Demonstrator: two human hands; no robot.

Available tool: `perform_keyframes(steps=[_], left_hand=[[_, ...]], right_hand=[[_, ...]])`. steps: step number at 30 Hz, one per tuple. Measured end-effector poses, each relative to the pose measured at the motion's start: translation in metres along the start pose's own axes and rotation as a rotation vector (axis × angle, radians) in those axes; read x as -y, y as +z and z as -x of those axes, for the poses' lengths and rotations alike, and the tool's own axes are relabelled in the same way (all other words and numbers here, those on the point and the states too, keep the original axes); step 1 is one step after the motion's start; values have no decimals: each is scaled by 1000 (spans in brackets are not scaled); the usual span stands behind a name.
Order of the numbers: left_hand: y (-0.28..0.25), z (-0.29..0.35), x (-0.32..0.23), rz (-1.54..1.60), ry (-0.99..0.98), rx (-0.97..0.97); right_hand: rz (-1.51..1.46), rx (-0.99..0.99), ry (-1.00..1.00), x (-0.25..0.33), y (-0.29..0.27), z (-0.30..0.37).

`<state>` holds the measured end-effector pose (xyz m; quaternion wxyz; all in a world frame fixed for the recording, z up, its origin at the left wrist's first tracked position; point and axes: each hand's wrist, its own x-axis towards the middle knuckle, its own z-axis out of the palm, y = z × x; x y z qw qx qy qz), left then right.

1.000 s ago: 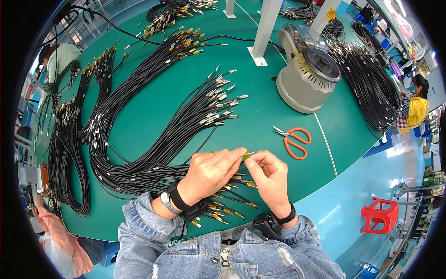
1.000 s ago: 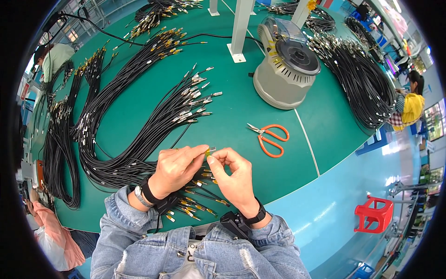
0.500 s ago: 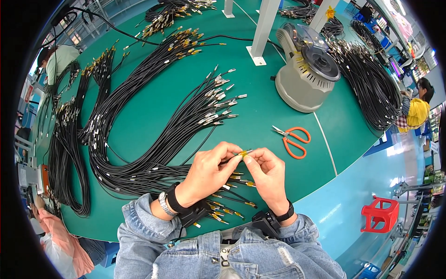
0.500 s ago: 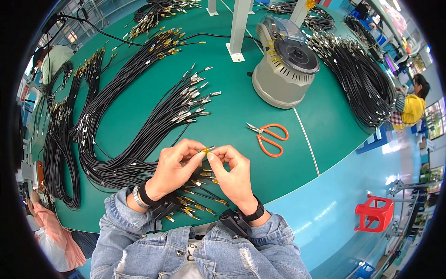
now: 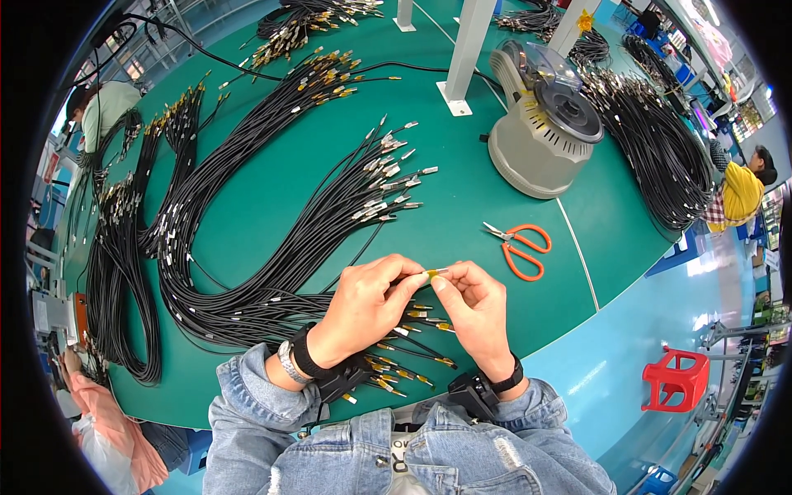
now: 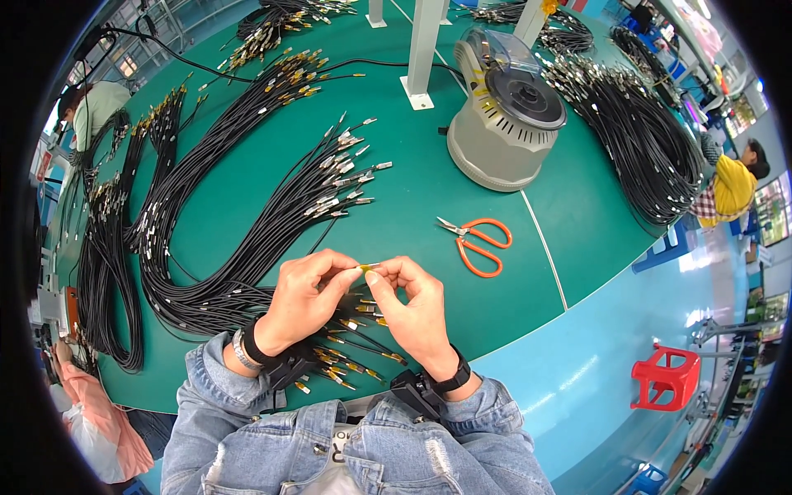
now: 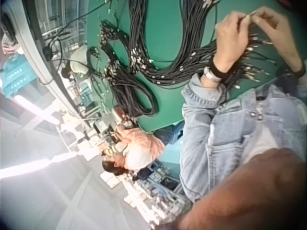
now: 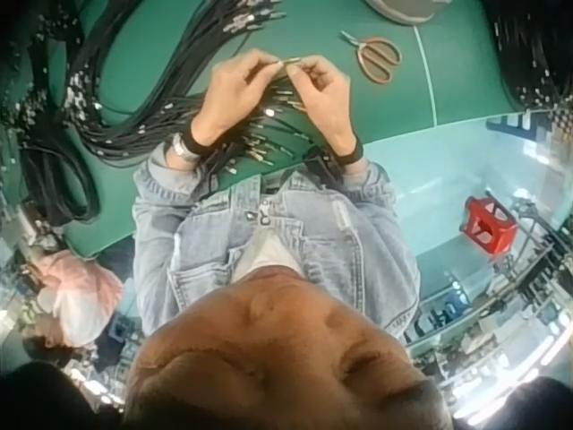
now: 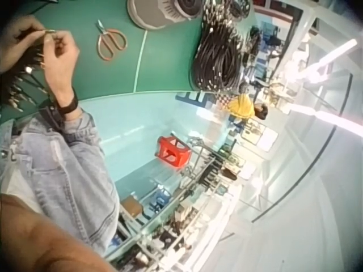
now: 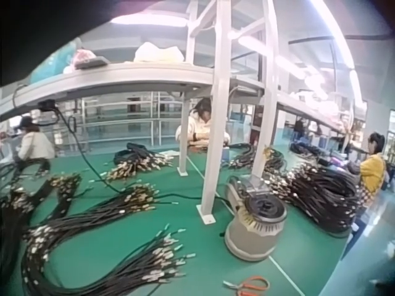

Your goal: The person picks up a cable from a pile, wraps a piece of yellow tape around the connector end by hand, and sets it back down. This process is repeated for several cables throughout the video.

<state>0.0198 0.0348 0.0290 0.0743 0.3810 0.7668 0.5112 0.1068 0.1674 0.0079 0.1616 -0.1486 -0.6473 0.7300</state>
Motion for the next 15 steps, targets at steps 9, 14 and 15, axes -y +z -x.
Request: perform_keyframes(steps=[9,14,15], left_hand=[[4,2,4,26,-8,-13],[-2,1,5,283,-177,118],[-4,0,4,283,-177,117]], right_hand=[[12,30,16,3,-2,2],[55,36,-29,2,-3,0],[75,40,-47,2,-3,0]])
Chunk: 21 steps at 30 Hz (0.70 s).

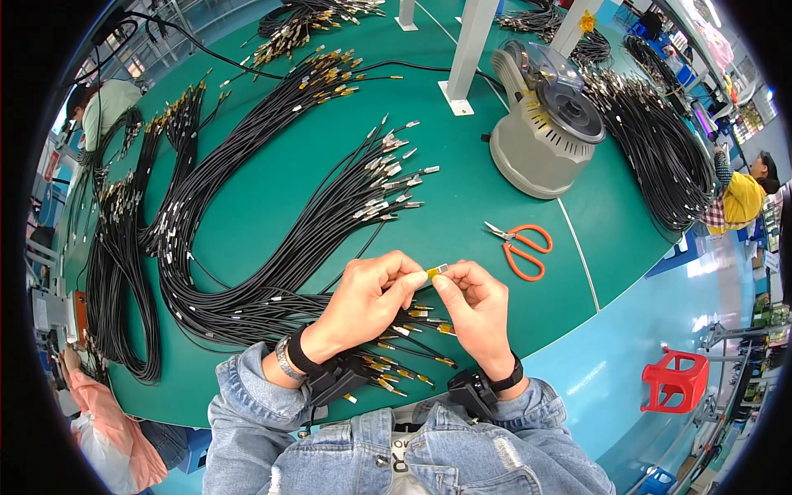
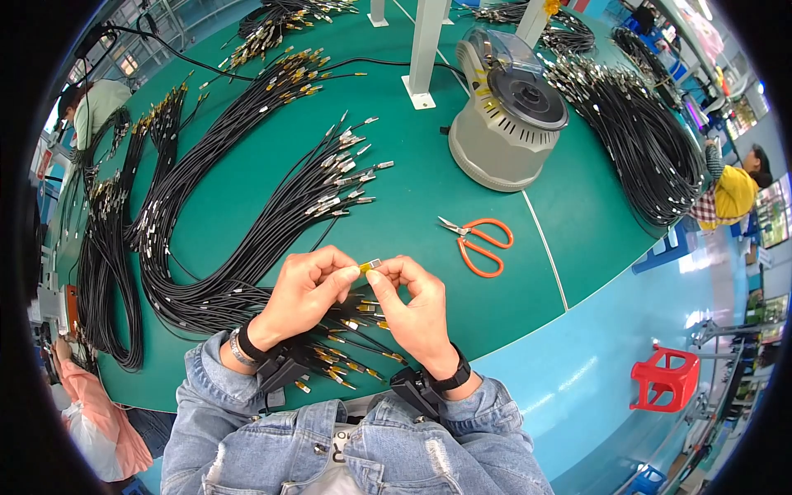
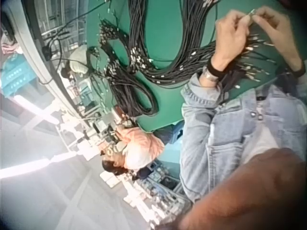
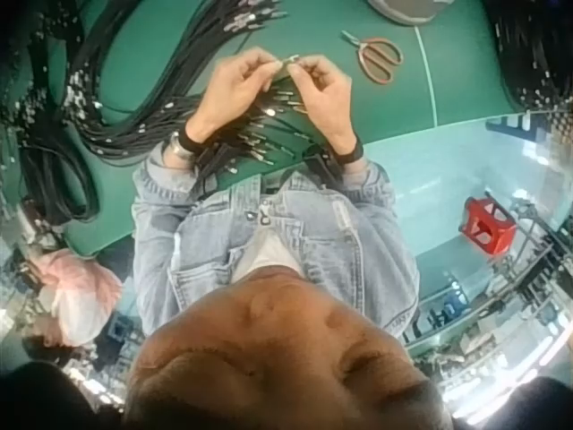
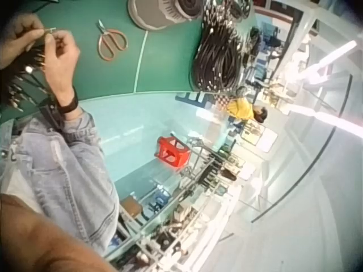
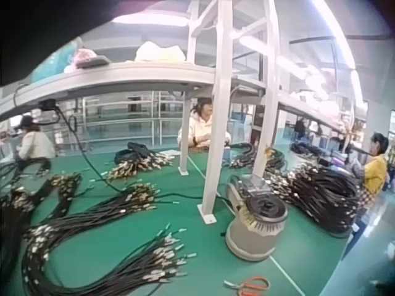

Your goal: The person picks up a cable from a pile, wraps a piece of yellow tape around the connector end by hand, and sets it back down. This process is repeated for several cables throughout the video.

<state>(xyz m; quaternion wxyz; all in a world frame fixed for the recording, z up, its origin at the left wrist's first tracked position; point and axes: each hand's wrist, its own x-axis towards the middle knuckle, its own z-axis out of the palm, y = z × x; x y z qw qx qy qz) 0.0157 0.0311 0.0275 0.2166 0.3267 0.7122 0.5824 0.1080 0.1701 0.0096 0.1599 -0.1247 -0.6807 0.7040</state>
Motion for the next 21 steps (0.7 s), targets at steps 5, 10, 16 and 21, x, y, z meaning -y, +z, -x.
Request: perform_keyframes(steps=[5,10,16,21], left_hand=[[-8,-3,-9,118,-156,106],[-6,-3,-9,219,-187,56],[0,-1,-2,133,-99,-12],[-3,-1,0,75,-69,35]], right_hand=[[24,-10,-75,-9,-2,-2],[-57,-55,40,-10,-4,-3],[-92,-3,-35,2,12,-3],[-77,28,-78,2,11,-10]])
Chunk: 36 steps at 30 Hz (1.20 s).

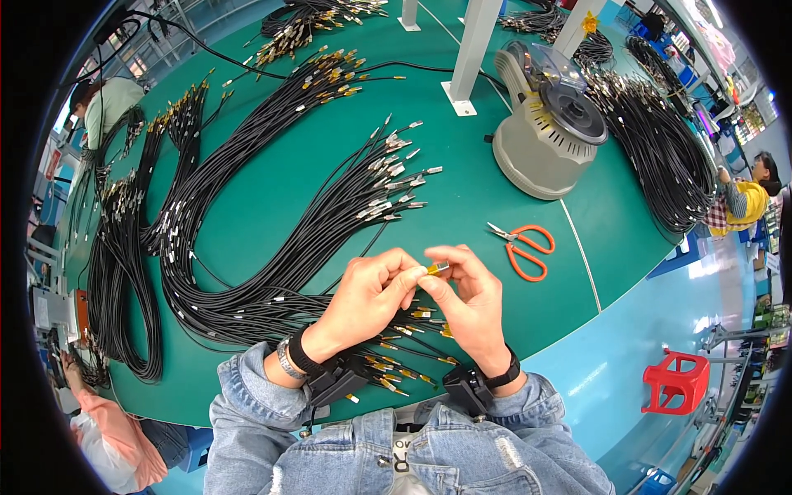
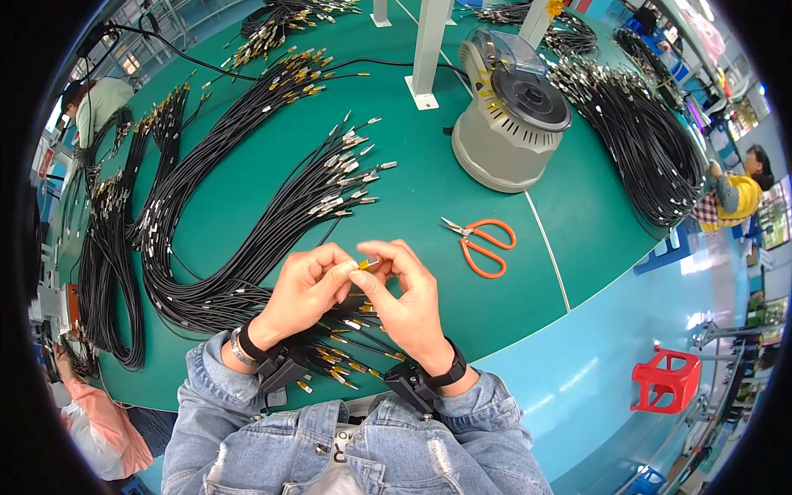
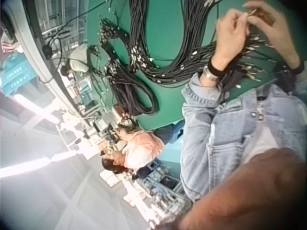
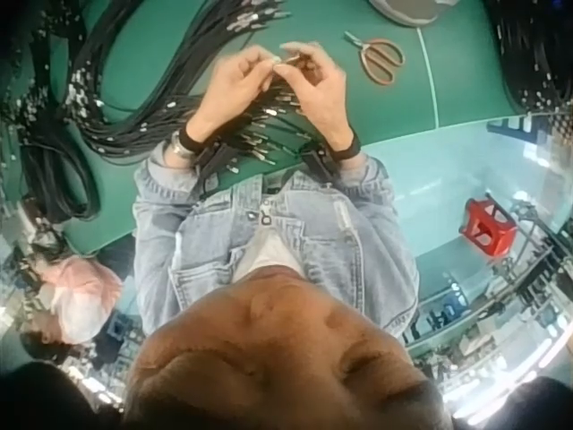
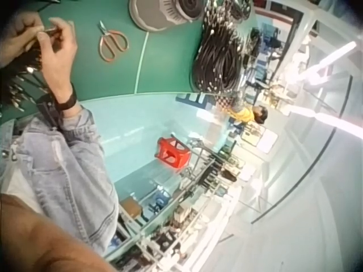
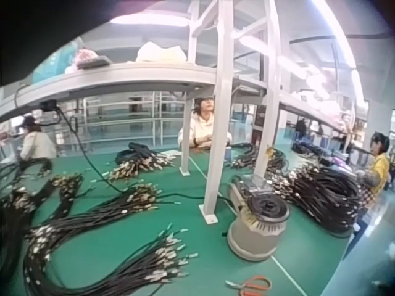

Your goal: The person picks up a cable from a pile, wraps a piece of yellow tape around the connector end by hand, and sets it back down. This process is repeated for several cables throughout the video.

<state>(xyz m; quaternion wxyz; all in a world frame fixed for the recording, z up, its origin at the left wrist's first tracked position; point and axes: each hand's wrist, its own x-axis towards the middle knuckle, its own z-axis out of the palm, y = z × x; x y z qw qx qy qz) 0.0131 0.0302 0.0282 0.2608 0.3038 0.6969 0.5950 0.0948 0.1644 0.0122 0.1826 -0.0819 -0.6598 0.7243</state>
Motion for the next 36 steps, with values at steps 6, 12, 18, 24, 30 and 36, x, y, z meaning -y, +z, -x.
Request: perform_keyframes(steps=[6,12,18,24,30,36], left_hand=[[-4,-1,-7,77,-99,88],[-15,-5,-4,317,-229,223],[-21,-7,-6,425,-278,251],[-16,-8,-6,401,-250,252],[-7,-15,27,-389,372,-75],[-3,-7,37,-692,327,-82]], right_hand=[[-107,56,-42,-9,-4,-2],[-56,112,-39,-7,-10,-4],[-137,59,23,1,-6,-4],[-18,118,-87,-5,-10,-7],[45,-39,-30,15,-36,-18],[-41,-335,-81,35,-88,-65]])
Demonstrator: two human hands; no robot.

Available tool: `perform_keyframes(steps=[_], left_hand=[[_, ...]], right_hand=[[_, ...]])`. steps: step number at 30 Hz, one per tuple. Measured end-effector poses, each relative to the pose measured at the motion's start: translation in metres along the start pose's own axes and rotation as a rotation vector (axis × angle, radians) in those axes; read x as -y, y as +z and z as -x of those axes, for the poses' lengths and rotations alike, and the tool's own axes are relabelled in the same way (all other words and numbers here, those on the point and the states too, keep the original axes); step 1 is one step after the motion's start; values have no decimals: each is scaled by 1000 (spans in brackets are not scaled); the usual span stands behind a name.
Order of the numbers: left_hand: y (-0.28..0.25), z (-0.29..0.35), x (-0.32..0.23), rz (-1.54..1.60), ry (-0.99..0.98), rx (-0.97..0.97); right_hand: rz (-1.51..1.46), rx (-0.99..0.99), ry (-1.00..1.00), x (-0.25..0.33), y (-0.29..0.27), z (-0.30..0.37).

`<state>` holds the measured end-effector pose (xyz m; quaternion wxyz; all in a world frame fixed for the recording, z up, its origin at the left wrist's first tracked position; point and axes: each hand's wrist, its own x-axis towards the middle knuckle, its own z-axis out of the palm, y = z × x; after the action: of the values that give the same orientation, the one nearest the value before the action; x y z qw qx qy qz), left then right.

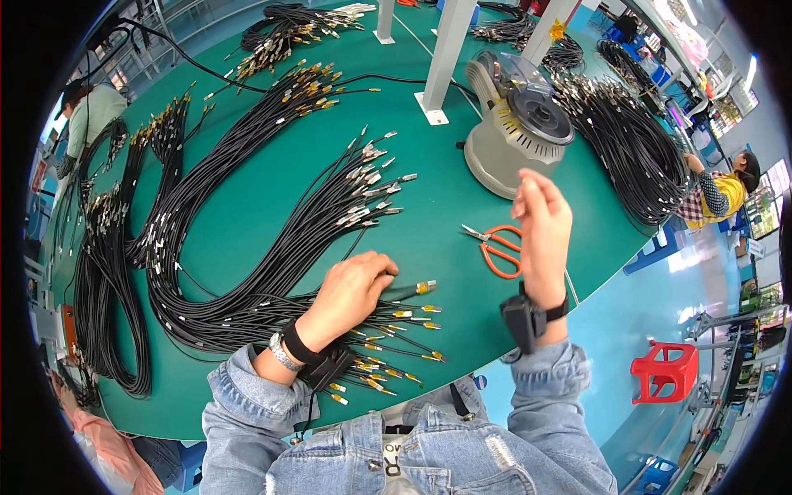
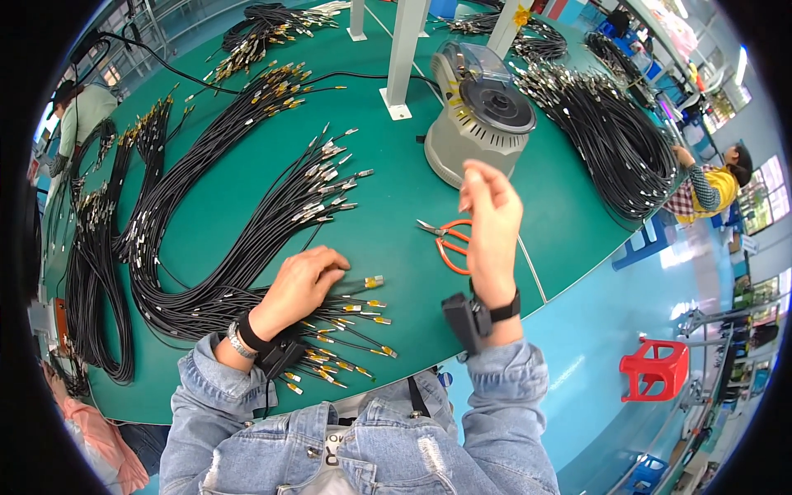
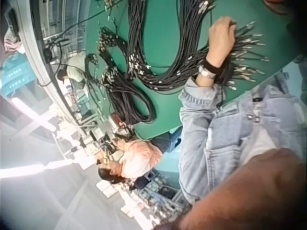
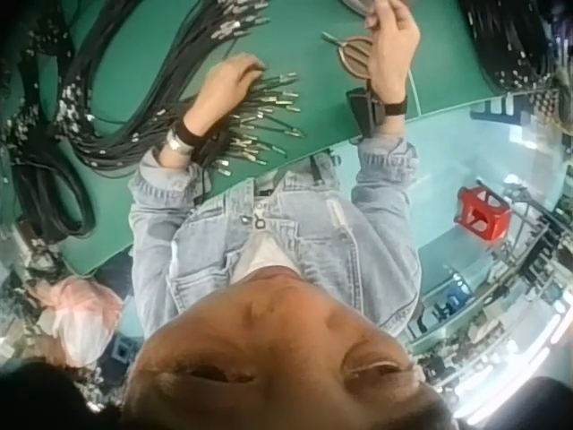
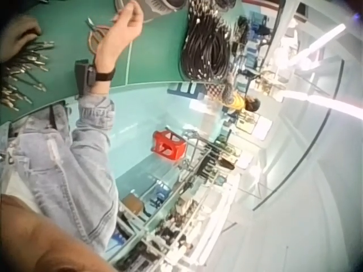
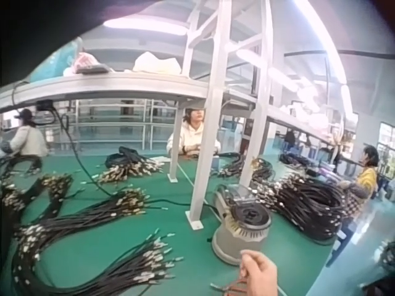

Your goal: The person picks up a cable from a pile, wraps a piece of yellow tape around the connector end by hand, and sets it back down. This process is repeated for several cables throughout the video.

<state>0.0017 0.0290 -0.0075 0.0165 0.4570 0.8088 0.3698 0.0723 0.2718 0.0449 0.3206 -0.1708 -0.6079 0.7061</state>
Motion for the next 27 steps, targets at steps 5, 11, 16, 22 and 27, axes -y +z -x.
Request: perform_keyframes(steps=[5,11,16,22,27], left_hand=[[-2,15,-16,122,-41,260],[-14,16,-17,81,1,288],[-47,-4,-8,13,-55,56],[-48,11,23,-323,-98,-99],[-41,9,21,-386,-140,15]], right_hand=[[-167,-28,162,4,9,-46],[-259,-68,206,-4,25,-77],[-566,68,287,-12,3,-92],[-898,361,272,4,29,-58],[-660,361,292,8,39,0]])
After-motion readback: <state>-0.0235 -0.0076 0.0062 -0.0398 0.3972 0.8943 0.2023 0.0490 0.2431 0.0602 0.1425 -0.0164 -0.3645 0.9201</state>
